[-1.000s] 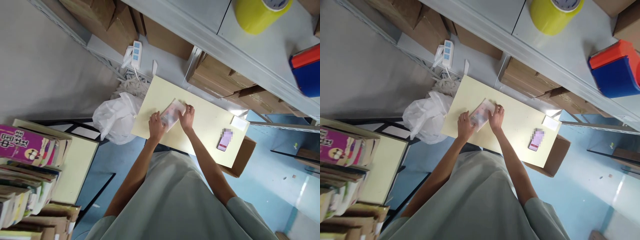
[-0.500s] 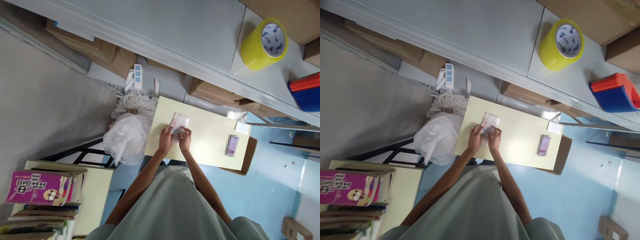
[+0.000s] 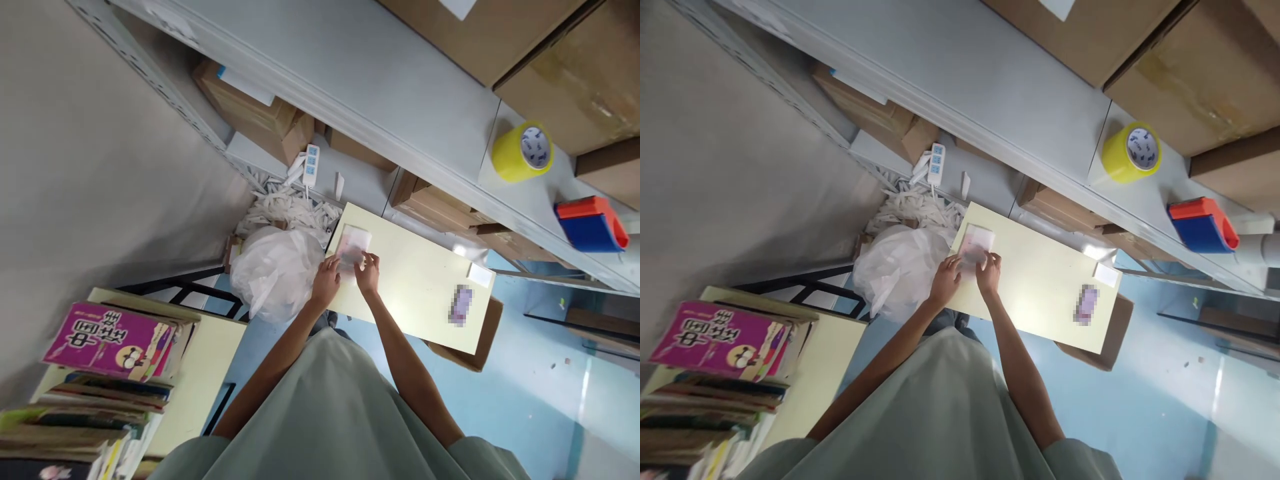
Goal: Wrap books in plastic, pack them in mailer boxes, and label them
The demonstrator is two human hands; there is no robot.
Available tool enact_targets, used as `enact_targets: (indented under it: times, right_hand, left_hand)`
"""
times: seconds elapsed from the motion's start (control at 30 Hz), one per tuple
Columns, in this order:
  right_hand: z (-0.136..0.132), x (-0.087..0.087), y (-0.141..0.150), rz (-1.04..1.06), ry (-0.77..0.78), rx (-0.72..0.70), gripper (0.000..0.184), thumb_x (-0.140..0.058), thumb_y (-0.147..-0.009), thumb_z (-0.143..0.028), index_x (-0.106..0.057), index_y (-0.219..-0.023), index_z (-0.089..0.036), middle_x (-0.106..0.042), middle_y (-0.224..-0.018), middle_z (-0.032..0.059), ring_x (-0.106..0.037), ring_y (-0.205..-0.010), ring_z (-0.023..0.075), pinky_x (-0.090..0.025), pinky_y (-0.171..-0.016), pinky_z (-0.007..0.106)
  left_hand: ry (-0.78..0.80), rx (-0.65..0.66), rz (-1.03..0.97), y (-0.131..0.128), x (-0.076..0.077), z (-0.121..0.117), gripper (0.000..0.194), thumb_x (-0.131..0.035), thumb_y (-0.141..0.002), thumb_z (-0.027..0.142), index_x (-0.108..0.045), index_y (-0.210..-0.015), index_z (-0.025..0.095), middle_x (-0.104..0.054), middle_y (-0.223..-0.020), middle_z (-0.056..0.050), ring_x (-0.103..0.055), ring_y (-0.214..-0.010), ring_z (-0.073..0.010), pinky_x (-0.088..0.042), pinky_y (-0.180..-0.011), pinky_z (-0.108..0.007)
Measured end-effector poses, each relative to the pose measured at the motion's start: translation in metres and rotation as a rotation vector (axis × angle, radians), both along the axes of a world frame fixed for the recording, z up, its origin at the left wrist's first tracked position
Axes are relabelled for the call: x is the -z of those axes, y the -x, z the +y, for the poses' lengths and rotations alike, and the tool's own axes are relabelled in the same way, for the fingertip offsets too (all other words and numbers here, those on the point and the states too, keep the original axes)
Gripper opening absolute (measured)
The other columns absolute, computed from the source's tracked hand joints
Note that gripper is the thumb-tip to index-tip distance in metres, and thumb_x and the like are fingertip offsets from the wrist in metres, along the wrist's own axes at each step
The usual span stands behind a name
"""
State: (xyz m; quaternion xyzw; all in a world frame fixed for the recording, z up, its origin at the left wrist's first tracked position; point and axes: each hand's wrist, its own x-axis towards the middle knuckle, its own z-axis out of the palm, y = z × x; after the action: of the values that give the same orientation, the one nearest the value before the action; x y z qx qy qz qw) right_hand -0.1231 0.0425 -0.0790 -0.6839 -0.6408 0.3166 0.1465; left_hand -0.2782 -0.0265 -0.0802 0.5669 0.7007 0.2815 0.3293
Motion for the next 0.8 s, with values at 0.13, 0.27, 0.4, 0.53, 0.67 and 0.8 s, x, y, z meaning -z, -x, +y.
enact_targets:
  times: [0.13,0.27,0.4,0.53,0.67,0.8]
  right_hand:
    - [-0.015,-0.026,-0.001,0.083,-0.097,-0.026,0.041,-0.063,-0.099,-0.036,-0.068,-0.135,-0.019,-0.06,-0.137,0.0181,-0.07,-0.108,0.027,-0.061,-0.099,0.047]
    - [-0.054,-0.058,0.002,0.206,-0.152,-0.079,0.039,-0.063,-0.1,-0.04,-0.069,-0.133,-0.02,-0.063,-0.133,0.0166,-0.07,-0.106,0.0257,-0.062,-0.095,0.045]
    - [-0.111,-0.079,0.003,0.328,-0.179,-0.161,0.037,-0.062,-0.101,-0.043,-0.071,-0.128,-0.02,-0.066,-0.13,0.0157,-0.07,-0.104,0.0248,-0.063,-0.094,0.044]
    - [-0.172,-0.082,0.007,0.416,-0.147,-0.245,0.039,-0.062,-0.1,-0.048,-0.072,-0.124,-0.02,-0.067,-0.126,0.0156,-0.07,-0.104,0.025,-0.063,-0.093,0.044]
    - [-0.233,-0.08,0.019,0.496,-0.107,-0.348,0.041,-0.06,-0.1,-0.052,-0.073,-0.122,-0.019,-0.069,-0.123,0.0152,-0.07,-0.102,0.025,-0.064,-0.092,0.044]
    - [-0.291,-0.085,0.037,0.545,-0.062,-0.484,0.043,-0.058,-0.102,-0.054,-0.073,-0.122,-0.019,-0.07,-0.122,0.0154,-0.071,-0.099,0.0249,-0.064,-0.093,0.045]
  left_hand:
    - [-0.046,-0.119,-0.026,0.007,-0.019,-0.04,0.045,-0.055,-0.095,0.009,-0.064,-0.137,0.02,-0.067,-0.144,-0.014,-0.064,-0.135,-0.0289,-0.052,-0.118,-0.048]
    - [-0.089,-0.229,-0.055,0.012,-0.04,-0.092,0.029,-0.053,-0.099,0.016,-0.07,-0.121,0.022,-0.072,-0.134,-0.011,-0.069,-0.126,-0.0268,-0.059,-0.11,-0.044]
    - [-0.161,-0.308,-0.037,0.016,-0.064,-0.155,0.012,-0.06,-0.098,0.021,-0.072,-0.099,0.023,-0.076,-0.122,-0.01,-0.073,-0.116,-0.0254,-0.06,-0.105,-0.042]
    - [-0.201,-0.424,0.017,0.02,-0.086,-0.233,0.007,-0.066,-0.094,0.024,-0.073,-0.093,0.024,-0.078,-0.119,-0.008,-0.075,-0.11,-0.0238,-0.062,-0.098,-0.039]
    - [-0.201,-0.571,0.075,0.023,-0.101,-0.321,0.011,-0.065,-0.094,0.025,-0.077,-0.093,0.025,-0.079,-0.116,-0.006,-0.076,-0.104,-0.0234,-0.064,-0.093,-0.04]
    - [-0.137,-0.704,0.123,0.031,-0.113,-0.406,0.018,-0.062,-0.095,0.026,-0.08,-0.098,0.025,-0.079,-0.119,-0.007,-0.077,-0.106,-0.0237,-0.064,-0.097,-0.042]
